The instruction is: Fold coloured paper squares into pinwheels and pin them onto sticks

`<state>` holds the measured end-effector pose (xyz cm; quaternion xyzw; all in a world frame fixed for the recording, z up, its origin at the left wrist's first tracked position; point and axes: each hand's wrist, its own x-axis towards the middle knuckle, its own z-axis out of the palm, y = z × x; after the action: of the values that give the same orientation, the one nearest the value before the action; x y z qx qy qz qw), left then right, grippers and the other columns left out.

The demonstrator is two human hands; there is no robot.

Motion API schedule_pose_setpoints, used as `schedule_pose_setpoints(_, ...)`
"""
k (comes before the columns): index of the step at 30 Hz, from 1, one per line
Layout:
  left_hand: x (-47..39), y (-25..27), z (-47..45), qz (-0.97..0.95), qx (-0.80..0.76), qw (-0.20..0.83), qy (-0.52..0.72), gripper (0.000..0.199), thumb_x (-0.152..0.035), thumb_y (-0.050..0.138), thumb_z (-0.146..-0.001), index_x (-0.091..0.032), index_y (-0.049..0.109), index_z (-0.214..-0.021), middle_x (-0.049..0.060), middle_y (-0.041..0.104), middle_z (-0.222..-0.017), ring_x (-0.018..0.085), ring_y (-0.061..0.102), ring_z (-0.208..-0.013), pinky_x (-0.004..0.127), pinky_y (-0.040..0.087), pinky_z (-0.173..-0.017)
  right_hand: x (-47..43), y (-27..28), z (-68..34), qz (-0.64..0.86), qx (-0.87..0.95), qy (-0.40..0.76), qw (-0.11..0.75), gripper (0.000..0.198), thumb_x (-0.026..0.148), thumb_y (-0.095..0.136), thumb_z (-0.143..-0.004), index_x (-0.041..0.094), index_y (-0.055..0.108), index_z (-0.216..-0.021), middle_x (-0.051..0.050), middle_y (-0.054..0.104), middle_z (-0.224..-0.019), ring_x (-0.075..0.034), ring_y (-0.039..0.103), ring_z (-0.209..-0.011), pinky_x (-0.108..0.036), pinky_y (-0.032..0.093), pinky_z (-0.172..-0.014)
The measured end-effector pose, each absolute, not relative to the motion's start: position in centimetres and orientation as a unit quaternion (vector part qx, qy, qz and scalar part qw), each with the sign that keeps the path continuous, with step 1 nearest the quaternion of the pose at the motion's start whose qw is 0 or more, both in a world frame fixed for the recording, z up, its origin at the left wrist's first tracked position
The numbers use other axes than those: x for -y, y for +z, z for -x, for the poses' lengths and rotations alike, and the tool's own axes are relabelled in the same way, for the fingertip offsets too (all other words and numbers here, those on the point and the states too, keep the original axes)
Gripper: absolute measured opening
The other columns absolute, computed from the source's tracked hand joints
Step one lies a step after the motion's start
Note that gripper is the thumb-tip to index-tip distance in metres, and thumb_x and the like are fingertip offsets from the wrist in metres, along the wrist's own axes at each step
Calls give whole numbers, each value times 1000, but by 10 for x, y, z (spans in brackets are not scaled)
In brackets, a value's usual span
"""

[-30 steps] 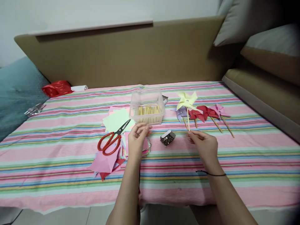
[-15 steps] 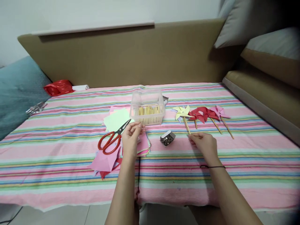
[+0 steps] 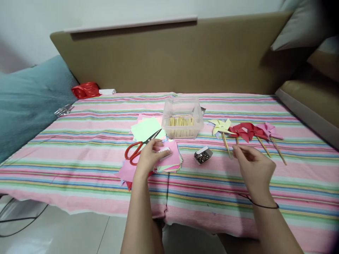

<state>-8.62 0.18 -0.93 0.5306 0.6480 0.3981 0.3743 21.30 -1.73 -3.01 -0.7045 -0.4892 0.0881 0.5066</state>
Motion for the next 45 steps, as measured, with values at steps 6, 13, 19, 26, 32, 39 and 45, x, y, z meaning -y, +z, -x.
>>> schedule_pose_setpoints(6, -1, -22, 87, -565, -656, 348, 360, 38, -23, 81, -46, -22, 66, -81, 5, 68, -83, 23, 58, -76, 33, 42, -70, 20, -27, -131, 488, 714, 193, 464, 14, 26, 58, -85, 21, 71, -86, -5, 74, -86, -20, 68, -80, -33, 54, -74)
schedule_pose_setpoints(13, 0, -17, 87, -614, -644, 307, 339, 14, -22, 74, -60, -22, 66, -71, 4, 65, -71, 21, 57, -67, 30, 39, -64, 15, -45, -79, 421, 818, 193, 340, 11, 17, 58, -85, 19, 69, -83, -7, 73, -88, -22, 66, -85, -35, 53, -78)
schedule_pose_setpoints(19, 5, -18, 100, -542, -642, 373, 393, 18, -31, 69, -69, -19, 67, -82, 7, 67, -84, 22, 60, -76, 31, 43, -67, 14, -53, -71, 410, 852, 147, 292, 9, 13, 63, -82, 15, 67, -90, -10, 72, -95, -24, 65, -90, -35, 52, -80)
schedule_pose_setpoints(26, 9, -4, 109, -322, -610, 483, 540, 36, -36, 78, -59, -15, 64, -84, 5, 65, -81, 15, 60, -72, 27, 48, -67, 16, -54, -70, 387, 887, 77, 238, 12, 12, 55, -85, 16, 66, -83, -11, 72, -89, -23, 66, -86, -34, 52, -76)
schedule_pose_setpoints(32, 9, 3, 109, -257, -585, 478, 603, 38, -34, 81, -54, -15, 61, -80, 3, 63, -84, 13, 60, -73, 28, 52, -68, 17, -55, -68, 381, 892, 43, 241, 18, 10, 51, -86, 17, 65, -78, -10, 71, -84, -23, 66, -82, -33, 50, -74)
schedule_pose_setpoints(39, 10, 3, 112, -238, -582, 470, 619, 38, -34, 83, -51, -16, 59, -75, 2, 64, -83, 12, 61, -72, 28, 53, -68, 17, -53, -71, 371, 900, 53, 224, 12, 13, 55, -85, 17, 65, -80, -11, 71, -88, -23, 66, -82, -34, 51, -74)
schedule_pose_setpoints(45, 10, 2, 112, -228, -580, 494, 607, 37, -34, 81, -56, -16, 58, -77, -1, 59, -76, 9, 57, -65, 30, 55, -70, 17, -57, -70, 364, 900, 41, 235, 20, 9, 50, -85, 17, 65, -76, -12, 71, -86, -23, 65, -82, -34, 50, -74)
